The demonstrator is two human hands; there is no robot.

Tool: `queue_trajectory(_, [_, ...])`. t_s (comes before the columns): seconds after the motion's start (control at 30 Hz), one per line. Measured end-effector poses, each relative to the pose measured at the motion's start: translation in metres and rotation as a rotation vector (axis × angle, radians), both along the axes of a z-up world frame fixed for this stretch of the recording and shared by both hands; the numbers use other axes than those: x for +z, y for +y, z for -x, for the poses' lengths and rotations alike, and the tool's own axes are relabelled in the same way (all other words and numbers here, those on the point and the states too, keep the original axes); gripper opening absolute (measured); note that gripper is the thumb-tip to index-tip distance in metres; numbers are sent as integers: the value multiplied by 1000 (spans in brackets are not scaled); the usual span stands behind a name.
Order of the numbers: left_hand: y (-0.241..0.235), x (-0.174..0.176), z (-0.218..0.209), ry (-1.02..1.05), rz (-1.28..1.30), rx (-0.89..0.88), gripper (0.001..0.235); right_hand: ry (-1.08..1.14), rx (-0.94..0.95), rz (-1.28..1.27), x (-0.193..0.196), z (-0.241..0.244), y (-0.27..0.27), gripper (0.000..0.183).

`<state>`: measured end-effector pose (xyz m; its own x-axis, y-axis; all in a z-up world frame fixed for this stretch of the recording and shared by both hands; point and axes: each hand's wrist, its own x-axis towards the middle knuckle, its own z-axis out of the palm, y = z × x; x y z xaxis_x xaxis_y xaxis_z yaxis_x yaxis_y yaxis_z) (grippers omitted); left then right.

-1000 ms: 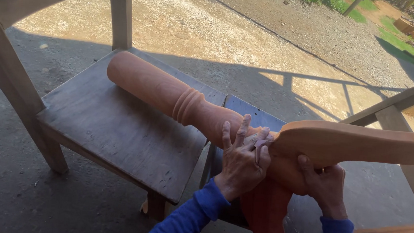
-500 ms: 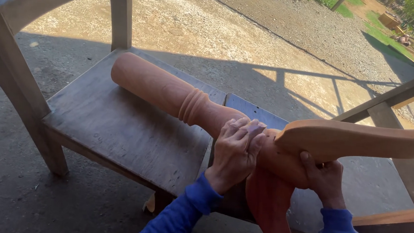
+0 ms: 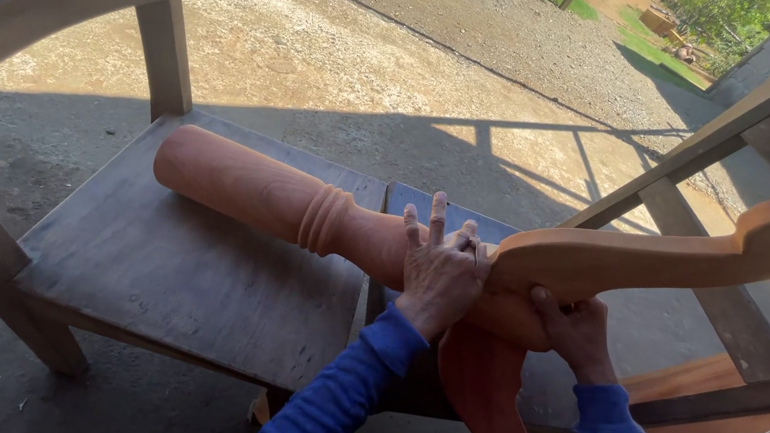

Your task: The person sands a wooden chair leg or spindle using a sanding block. They hold the object steady with one hand while rubbing the sanding block along the curved surfaces and grooves of the wood.

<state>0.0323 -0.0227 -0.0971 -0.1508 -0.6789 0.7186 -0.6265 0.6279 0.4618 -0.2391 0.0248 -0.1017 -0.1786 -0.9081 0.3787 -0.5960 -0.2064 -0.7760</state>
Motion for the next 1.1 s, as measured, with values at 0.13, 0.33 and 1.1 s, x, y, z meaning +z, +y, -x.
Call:
queue_trajectory(0.13, [26,-31,-1,25,253,150,41,56,13,41,16,-16,-1,47])
queue_trajectory(0.33, [21,24,-19,-36,-90,27,38,117,88,71,16,-16,10,47])
queue_trajectory(1.1, [-3,-8,13,44,12,249,44,451,14,167,37,-33,-35,69])
